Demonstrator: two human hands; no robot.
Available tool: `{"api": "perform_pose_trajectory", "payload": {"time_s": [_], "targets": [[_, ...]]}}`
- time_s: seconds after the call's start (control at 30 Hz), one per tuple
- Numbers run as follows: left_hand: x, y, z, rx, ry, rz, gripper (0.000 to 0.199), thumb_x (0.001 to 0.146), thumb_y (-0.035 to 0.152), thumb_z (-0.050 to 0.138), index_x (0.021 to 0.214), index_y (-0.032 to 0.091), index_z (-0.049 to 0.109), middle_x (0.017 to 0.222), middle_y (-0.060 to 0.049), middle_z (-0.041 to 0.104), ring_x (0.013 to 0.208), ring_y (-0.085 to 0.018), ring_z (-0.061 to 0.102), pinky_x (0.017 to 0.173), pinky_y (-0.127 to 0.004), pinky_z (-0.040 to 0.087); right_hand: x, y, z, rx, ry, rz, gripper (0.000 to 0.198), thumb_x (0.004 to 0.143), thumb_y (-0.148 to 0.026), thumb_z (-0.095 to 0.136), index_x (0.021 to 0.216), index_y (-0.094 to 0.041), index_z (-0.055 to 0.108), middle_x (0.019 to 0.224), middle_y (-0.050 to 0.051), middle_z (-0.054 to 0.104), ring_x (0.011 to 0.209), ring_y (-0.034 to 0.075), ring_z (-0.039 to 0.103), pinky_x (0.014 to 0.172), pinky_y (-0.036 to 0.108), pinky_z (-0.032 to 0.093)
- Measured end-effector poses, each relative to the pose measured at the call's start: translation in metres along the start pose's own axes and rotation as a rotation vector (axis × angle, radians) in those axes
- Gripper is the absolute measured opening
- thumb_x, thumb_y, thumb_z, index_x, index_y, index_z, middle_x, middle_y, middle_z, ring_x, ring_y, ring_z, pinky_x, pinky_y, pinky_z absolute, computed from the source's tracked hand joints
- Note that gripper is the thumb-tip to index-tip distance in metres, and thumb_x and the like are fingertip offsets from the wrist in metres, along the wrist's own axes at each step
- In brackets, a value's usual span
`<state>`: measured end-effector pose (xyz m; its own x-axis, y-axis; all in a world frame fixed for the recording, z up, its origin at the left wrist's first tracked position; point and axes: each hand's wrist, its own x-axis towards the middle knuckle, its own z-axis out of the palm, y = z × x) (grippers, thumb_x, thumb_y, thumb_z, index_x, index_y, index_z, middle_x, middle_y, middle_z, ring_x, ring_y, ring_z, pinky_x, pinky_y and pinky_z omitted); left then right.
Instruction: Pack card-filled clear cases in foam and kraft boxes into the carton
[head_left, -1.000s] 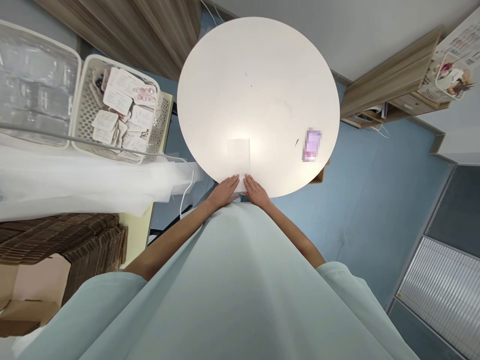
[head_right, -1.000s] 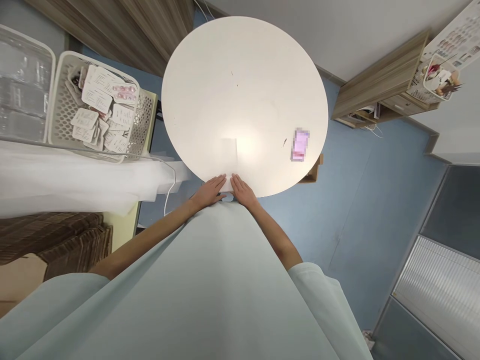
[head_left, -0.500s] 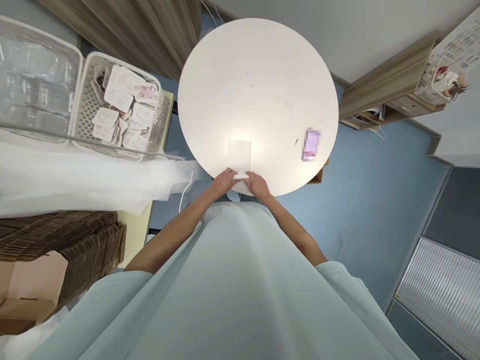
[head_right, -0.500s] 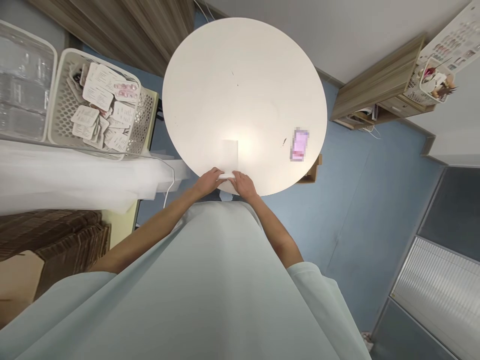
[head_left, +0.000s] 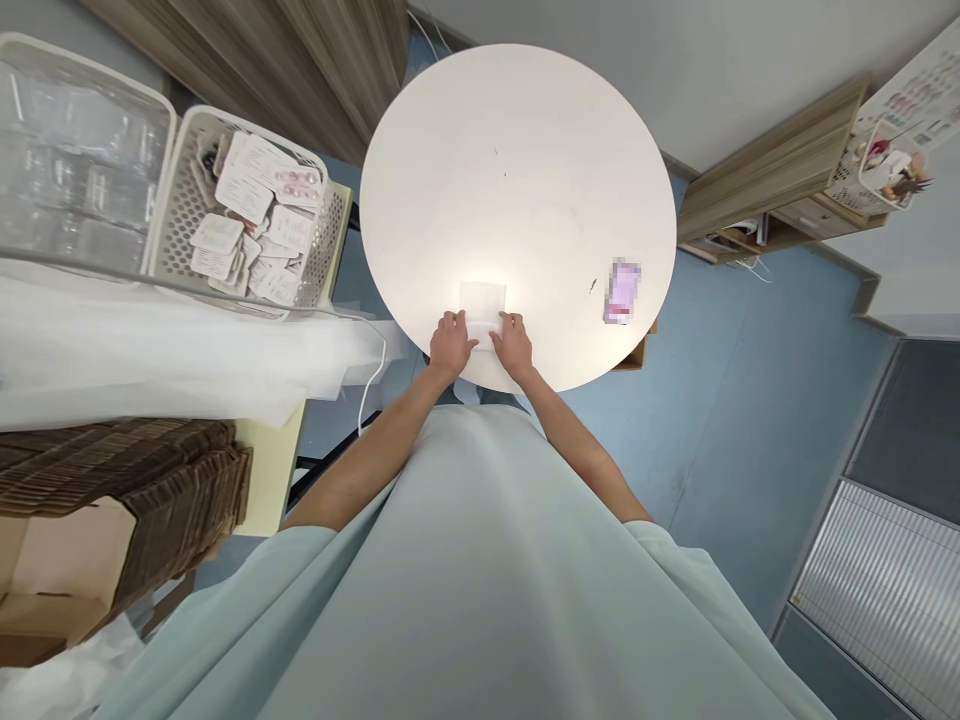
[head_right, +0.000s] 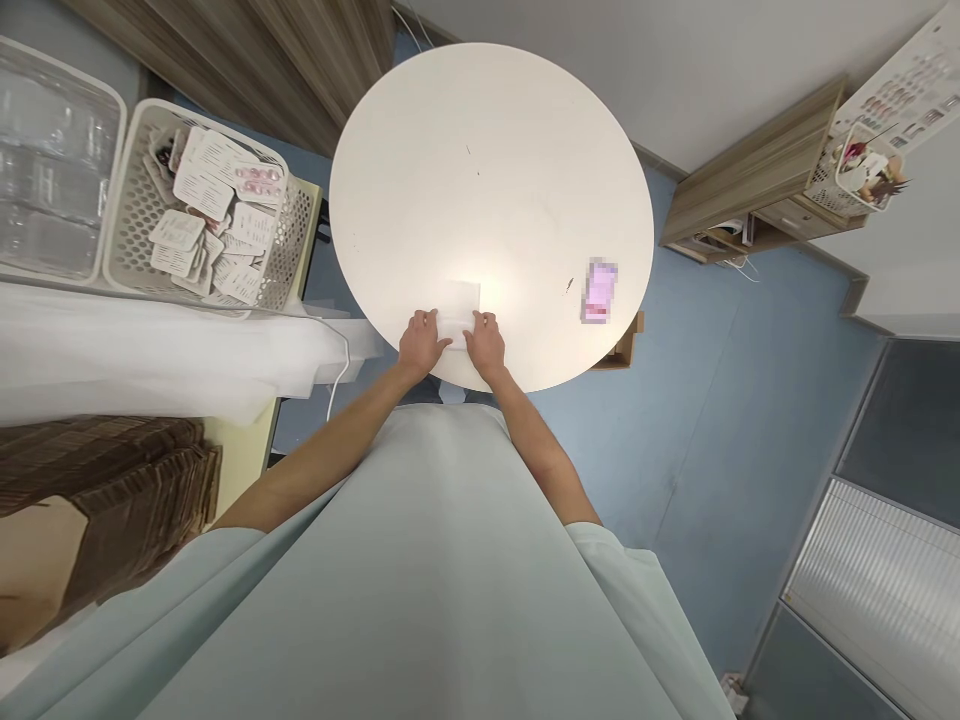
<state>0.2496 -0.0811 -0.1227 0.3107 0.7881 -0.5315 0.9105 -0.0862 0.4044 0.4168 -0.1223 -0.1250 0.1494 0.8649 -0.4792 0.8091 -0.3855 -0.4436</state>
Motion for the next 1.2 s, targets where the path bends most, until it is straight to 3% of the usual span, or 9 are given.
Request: {"api": "perform_pose_trajectory", "payload": {"time_s": [0.13,0.33,0.47,0.63,0.83,0.97,1.1,1.2], "targets": [[0.0,0.0,-0.002,0.058,-0.029,0.24,0.062,0.106,0.016,0.05,0.168,0.006,0.046,0.176,-0.027,0.044,0.164,-0.04,0.043,0.132,-0.053,0.041,0.001,-0.001,0.004,-0.013,-0.006,-0.111,0.054,0.113,-0.019,0.043,0.166,-0.012,0.05,0.178,0.022,0.045,0.165,0.031,0.045,0.133,0.053,0.047],[-0.004,-0.012,-0.004,0.079,-0.084,0.301,0.06,0.109,0.019,0.046,0.167,0.007,0.05,0.174,-0.025,0.049,0.161,-0.038,0.048,0.132,-0.052,0.044,0.006,0.003,0.004,-0.089,-0.106,-0.225,0.056,0.114,-0.014,0.035,0.166,-0.016,0.055,0.185,0.013,0.039,0.177,0.027,0.027,0.141,0.054,0.035],[-0.001,-0.015,-0.006,0.084,-0.087,0.352,0.061,0.107,0.019,0.046,0.167,0.009,0.05,0.173,-0.023,0.052,0.165,-0.037,0.044,0.135,-0.057,0.039,0.011,0.002,0.001,-0.124,-0.091,-0.272,0.052,0.116,-0.016,0.037,0.164,-0.016,0.058,0.186,0.012,0.035,0.178,0.026,0.021,0.144,0.054,0.028],[0.007,-0.015,-0.008,0.033,-0.14,0.376,0.069,0.101,0.018,0.051,0.169,0.004,0.046,0.179,-0.025,0.043,0.172,-0.036,0.034,0.142,-0.054,0.025,0.001,0.002,0.001,-0.116,-0.108,-0.291,0.058,0.116,-0.018,0.033,0.172,-0.016,0.048,0.182,0.014,0.043,0.175,0.025,0.033,0.142,0.052,0.034],[-0.007,-0.019,-0.006,-0.009,-0.145,0.36,0.069,0.102,0.02,0.05,0.171,0.009,0.044,0.181,-0.023,0.041,0.171,-0.034,0.036,0.142,-0.055,0.024,-0.027,0.014,-0.003,-0.142,-0.162,-0.354,0.078,0.111,-0.034,0.061,0.18,-0.011,0.03,0.189,0.02,0.023,0.177,0.032,0.025,0.142,0.054,0.031],[-0.03,-0.029,0.002,-0.022,-0.173,0.386,0.077,0.102,0.033,0.061,0.172,0.009,0.042,0.184,-0.024,0.036,0.173,-0.035,0.032,0.143,-0.053,0.022,-0.045,0.025,0.004,-0.145,-0.186,-0.37,0.073,0.111,-0.029,0.058,0.179,-0.015,0.033,0.188,0.019,0.027,0.177,0.031,0.027,0.141,0.053,0.034],[-0.044,-0.039,0.009,-0.038,-0.219,0.371,0.09,0.094,0.034,0.075,0.174,0.011,0.041,0.185,-0.021,0.034,0.173,-0.034,0.032,0.142,-0.049,0.023,-0.057,0.036,0.011,-0.13,-0.194,-0.398,0.069,0.115,-0.039,0.055,0.177,-0.014,0.037,0.186,0.021,0.032,0.176,0.031,0.029,0.14,0.052,0.035],[-0.043,-0.04,0.009,-0.094,-0.202,0.286,0.087,0.095,0.039,0.077,0.173,0.016,0.045,0.184,-0.017,0.038,0.17,-0.032,0.039,0.14,-0.046,0.03,-0.058,0.038,0.008,-0.119,-0.196,-0.412,0.068,0.116,-0.045,0.054,0.175,-0.012,0.041,0.184,0.022,0.035,0.174,0.032,0.034,0.139,0.052,0.038]]}}
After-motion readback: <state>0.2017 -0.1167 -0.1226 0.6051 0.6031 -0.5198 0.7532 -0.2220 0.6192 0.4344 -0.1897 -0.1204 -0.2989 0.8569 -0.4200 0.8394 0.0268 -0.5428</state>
